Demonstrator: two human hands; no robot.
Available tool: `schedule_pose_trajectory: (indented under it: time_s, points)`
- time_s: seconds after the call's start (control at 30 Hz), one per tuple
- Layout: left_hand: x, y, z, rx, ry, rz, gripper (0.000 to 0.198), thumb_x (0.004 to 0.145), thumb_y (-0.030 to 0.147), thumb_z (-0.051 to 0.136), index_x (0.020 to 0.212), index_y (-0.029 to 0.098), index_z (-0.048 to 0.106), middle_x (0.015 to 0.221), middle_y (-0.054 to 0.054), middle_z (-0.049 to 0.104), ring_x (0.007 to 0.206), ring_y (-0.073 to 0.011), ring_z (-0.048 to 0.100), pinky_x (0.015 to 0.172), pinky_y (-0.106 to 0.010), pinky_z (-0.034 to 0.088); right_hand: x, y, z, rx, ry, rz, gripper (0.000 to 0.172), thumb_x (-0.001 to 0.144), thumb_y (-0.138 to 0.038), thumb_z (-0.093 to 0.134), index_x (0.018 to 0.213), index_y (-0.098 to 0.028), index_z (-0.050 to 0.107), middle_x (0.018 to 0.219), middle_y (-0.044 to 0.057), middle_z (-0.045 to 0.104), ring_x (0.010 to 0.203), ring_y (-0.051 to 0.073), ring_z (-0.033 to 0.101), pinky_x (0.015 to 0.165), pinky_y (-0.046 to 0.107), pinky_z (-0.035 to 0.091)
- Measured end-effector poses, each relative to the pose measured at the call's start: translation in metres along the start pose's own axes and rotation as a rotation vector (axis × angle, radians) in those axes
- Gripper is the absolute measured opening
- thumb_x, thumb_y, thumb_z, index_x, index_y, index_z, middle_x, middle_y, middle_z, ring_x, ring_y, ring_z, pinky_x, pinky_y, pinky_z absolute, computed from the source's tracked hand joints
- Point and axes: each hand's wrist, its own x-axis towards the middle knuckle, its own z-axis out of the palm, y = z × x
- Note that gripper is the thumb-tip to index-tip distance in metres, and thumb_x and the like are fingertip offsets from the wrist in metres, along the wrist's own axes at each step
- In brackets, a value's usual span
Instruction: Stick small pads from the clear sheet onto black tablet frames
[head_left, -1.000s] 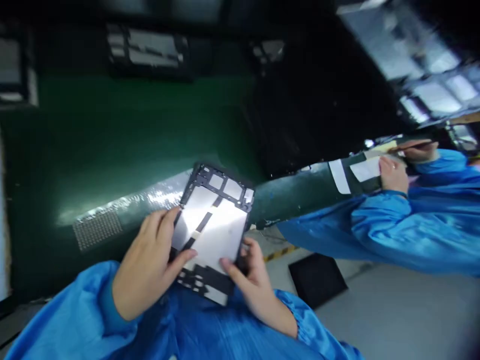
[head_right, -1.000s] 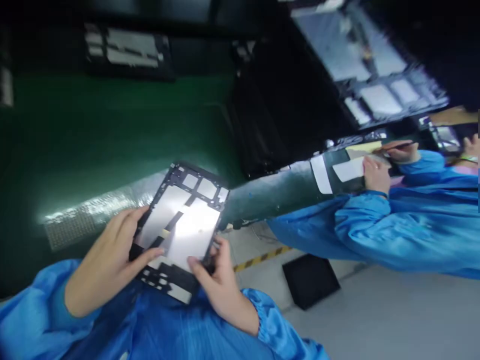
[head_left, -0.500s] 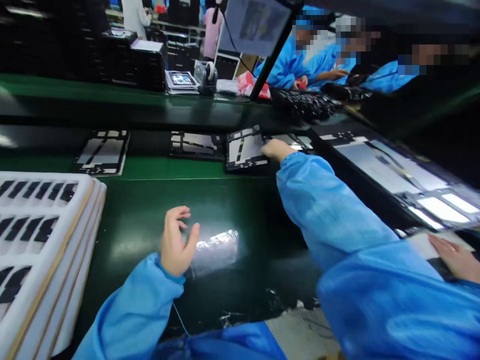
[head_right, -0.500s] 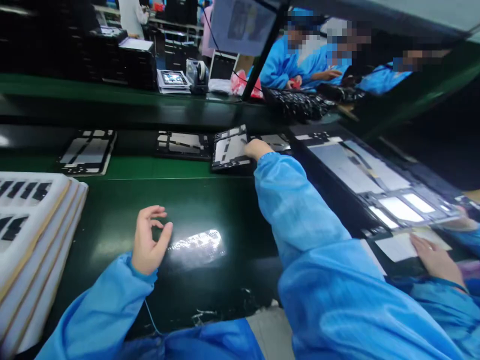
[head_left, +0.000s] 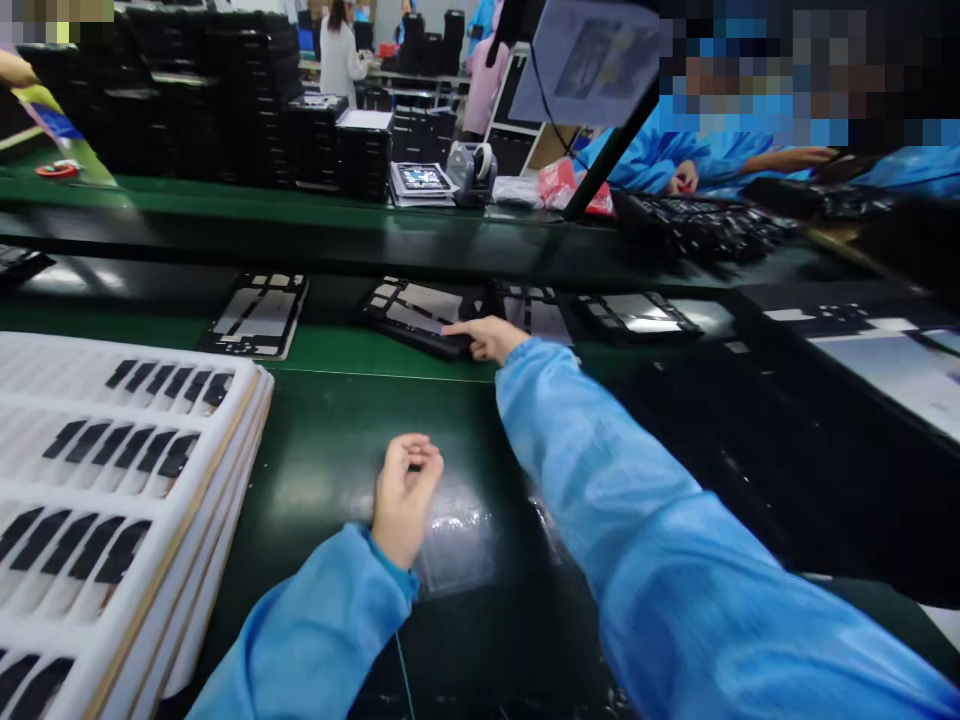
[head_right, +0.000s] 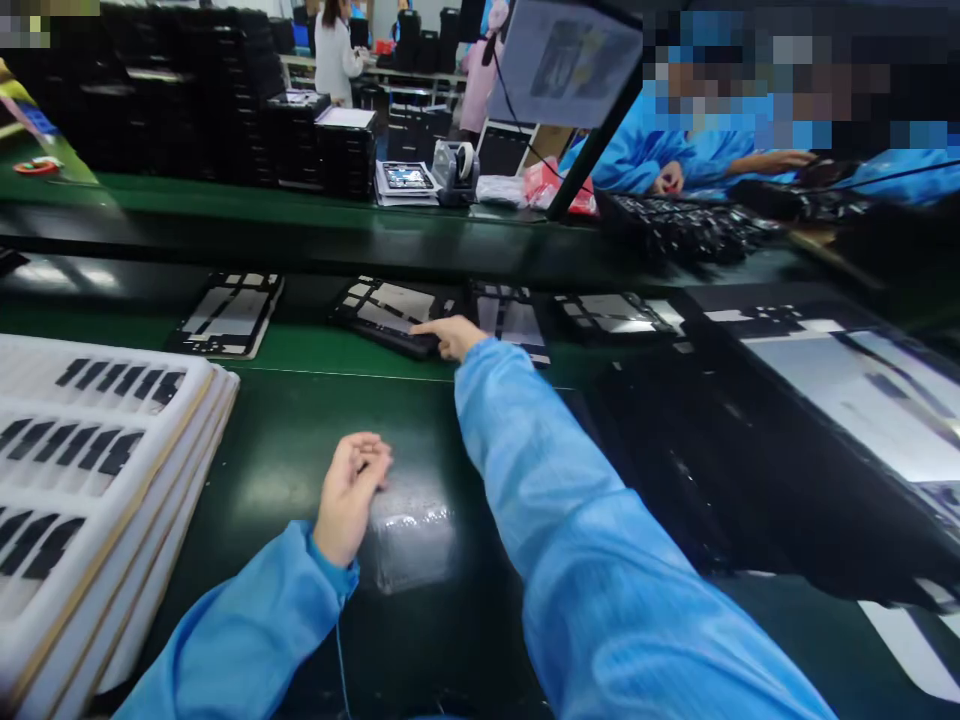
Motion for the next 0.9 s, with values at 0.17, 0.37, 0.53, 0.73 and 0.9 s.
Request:
schedule_pose_trajectory:
  time_s: [0.17,0.37,0.53,0.73,0.9]
  points:
    - [0.060,0.039,0.026,-0.120,0.011,-0.169,0.054,0.103,0.053,0.071,0.143,0.017,0.065,0.141,-0.013,0.069,0.126,-0.0236,0.070,0.110,-0.047,0.067,-0.125,0.100,0.008,0.123,-0.266,-0.066,0.031,0.109,-0.049,0.072,0.113,-0.019,0.074,0.105,0.005,0.076,0.086,0.015,0.071,0.078,0.032,0.065]
    - [-0.027,0.025,0.003,-0.015,-0.358,-0.273,0.049,0.103,0.051,0.073,0.135,0.015,0.068,0.132,-0.011,0.072,0.118,-0.0209,0.072,0.105,-0.043,0.068,-0.296,0.224,-0.092,0.264,-0.257,-0.213,0.057,0.087,-0.075,0.068,0.055,-0.028,0.069,0.066,0.010,0.058,0.064,0.028,0.058,0.055,0.046,0.052]
    - [-0.099,0.021,-0.002,0.199,-0.689,-0.268,0.043,0.103,0.051,0.073,0.127,0.015,0.071,0.122,-0.009,0.075,0.107,-0.0178,0.073,0.095,-0.037,0.069,-0.320,0.237,-0.113,0.321,-0.010,-0.330,0.036,0.091,-0.065,0.075,0.073,-0.036,0.084,0.050,0.003,0.046,0.048,0.021,0.046,0.042,0.037,0.042]
    - [-0.050,0.064,-0.048,0.713,-0.520,-0.164,0.037,0.100,0.040,0.078,0.126,0.015,0.072,0.127,-0.009,0.074,0.119,-0.0205,0.071,0.111,-0.044,0.065,-0.281,0.189,-0.033,0.098,-0.152,-0.528,0.014,0.094,-0.043,0.091,0.104,-0.034,0.087,0.106,0.001,0.081,0.084,0.017,0.076,0.074,0.031,0.066]
    - [-0.001,0.068,-0.088,1.024,-0.671,-0.350,0.015,0.081,0.009,0.076,0.068,0.014,0.075,0.053,0.004,0.058,0.058,-0.0149,0.062,0.090,-0.038,0.061,-0.202,0.181,0.049,-0.053,-0.415,-0.796,0.028,0.099,-0.045,0.083,0.115,-0.023,0.080,0.108,0.003,0.084,0.096,0.019,0.079,0.090,0.034,0.065]
